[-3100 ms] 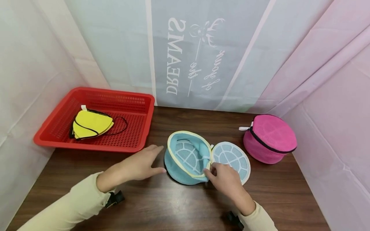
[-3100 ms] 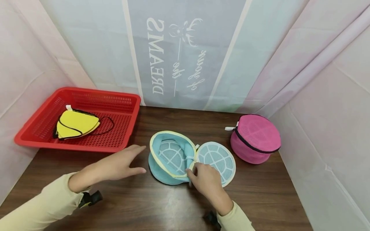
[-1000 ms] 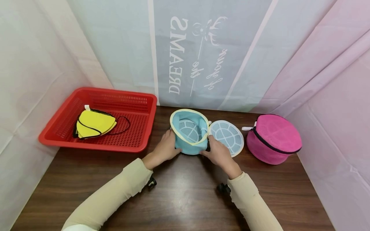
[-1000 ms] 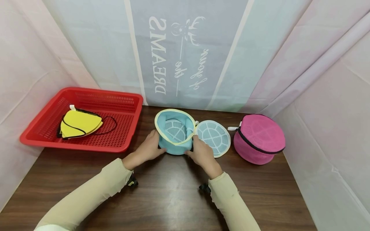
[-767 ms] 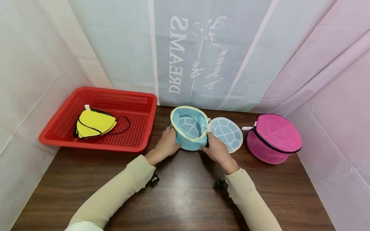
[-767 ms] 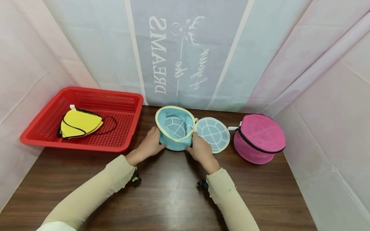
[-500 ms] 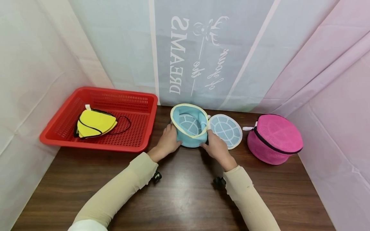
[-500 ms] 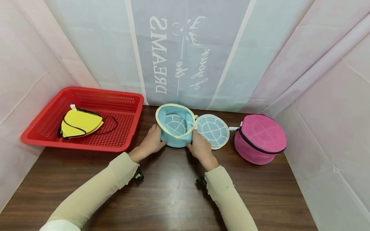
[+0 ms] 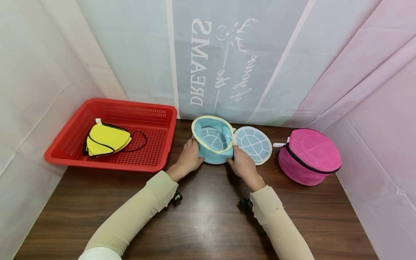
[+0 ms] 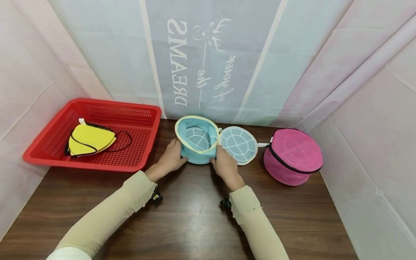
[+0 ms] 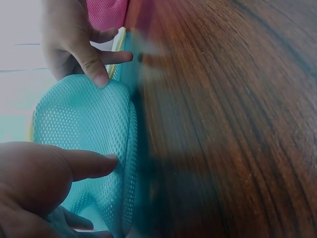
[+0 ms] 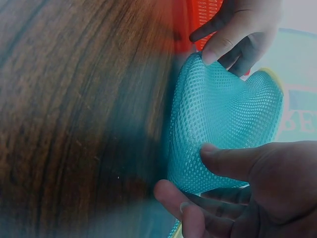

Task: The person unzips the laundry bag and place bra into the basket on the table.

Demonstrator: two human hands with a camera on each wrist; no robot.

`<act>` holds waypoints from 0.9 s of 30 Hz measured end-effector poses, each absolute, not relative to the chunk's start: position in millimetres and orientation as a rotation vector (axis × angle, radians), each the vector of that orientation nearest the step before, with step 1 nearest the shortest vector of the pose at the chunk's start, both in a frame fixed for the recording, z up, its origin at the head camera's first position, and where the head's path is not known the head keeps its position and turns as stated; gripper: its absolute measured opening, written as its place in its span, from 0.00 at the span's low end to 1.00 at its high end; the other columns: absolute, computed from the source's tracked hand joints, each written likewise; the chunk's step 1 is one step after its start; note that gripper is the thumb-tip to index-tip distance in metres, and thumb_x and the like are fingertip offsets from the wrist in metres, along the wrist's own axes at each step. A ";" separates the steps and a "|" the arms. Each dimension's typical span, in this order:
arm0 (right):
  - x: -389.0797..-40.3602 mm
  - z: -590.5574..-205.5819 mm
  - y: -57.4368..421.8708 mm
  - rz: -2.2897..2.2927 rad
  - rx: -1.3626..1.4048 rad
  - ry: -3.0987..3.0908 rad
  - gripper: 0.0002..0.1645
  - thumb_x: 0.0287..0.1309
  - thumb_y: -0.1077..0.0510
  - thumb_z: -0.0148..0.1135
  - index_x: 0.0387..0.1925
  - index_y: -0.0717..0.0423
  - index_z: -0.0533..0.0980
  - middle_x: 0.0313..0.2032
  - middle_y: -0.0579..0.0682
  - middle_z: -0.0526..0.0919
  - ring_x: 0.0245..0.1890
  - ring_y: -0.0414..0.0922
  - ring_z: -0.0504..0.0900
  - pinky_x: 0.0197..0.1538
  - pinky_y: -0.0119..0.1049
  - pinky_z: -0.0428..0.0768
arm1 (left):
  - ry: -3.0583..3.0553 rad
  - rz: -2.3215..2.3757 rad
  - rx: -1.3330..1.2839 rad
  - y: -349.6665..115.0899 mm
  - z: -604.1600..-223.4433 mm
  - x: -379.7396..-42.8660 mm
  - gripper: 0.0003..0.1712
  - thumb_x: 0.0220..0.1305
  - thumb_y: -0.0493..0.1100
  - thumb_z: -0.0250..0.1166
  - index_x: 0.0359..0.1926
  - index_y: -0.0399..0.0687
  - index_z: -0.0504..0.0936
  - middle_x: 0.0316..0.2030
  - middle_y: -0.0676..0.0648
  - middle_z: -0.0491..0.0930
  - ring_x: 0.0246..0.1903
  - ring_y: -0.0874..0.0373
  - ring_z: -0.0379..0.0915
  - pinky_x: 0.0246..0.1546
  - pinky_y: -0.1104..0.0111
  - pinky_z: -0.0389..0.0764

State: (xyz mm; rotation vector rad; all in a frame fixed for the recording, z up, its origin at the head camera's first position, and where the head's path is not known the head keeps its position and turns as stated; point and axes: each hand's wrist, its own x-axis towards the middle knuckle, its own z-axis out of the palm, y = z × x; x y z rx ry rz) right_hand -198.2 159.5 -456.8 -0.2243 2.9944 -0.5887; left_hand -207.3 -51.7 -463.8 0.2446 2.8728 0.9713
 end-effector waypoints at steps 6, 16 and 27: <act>-196.5 -455.3 160.0 -0.590 -0.235 2.994 0.29 0.59 0.51 0.62 0.57 0.59 0.64 0.49 0.60 0.78 0.47 0.57 0.78 0.43 0.53 0.76 | 2.870 0.970 0.247 -52.9 -463.4 -206.5 0.48 0.57 0.42 0.66 0.69 0.30 0.47 0.67 0.32 0.50 0.64 0.40 0.51 0.61 0.55 0.63; -193.8 -451.7 161.7 -0.551 -0.246 2.992 0.31 0.59 0.49 0.61 0.59 0.58 0.64 0.51 0.59 0.77 0.48 0.58 0.77 0.44 0.54 0.76 | 2.876 0.963 0.253 -53.5 -462.8 -207.4 0.47 0.57 0.43 0.66 0.69 0.31 0.49 0.66 0.33 0.51 0.62 0.40 0.53 0.59 0.54 0.65; -190.2 -430.5 184.5 -0.555 -0.229 3.042 0.22 0.63 0.57 0.55 0.56 0.59 0.69 0.40 0.54 0.82 0.38 0.53 0.81 0.38 0.51 0.77 | 2.864 0.966 0.252 -54.4 -462.8 -207.7 0.45 0.58 0.45 0.65 0.67 0.31 0.52 0.64 0.34 0.54 0.61 0.40 0.55 0.57 0.54 0.67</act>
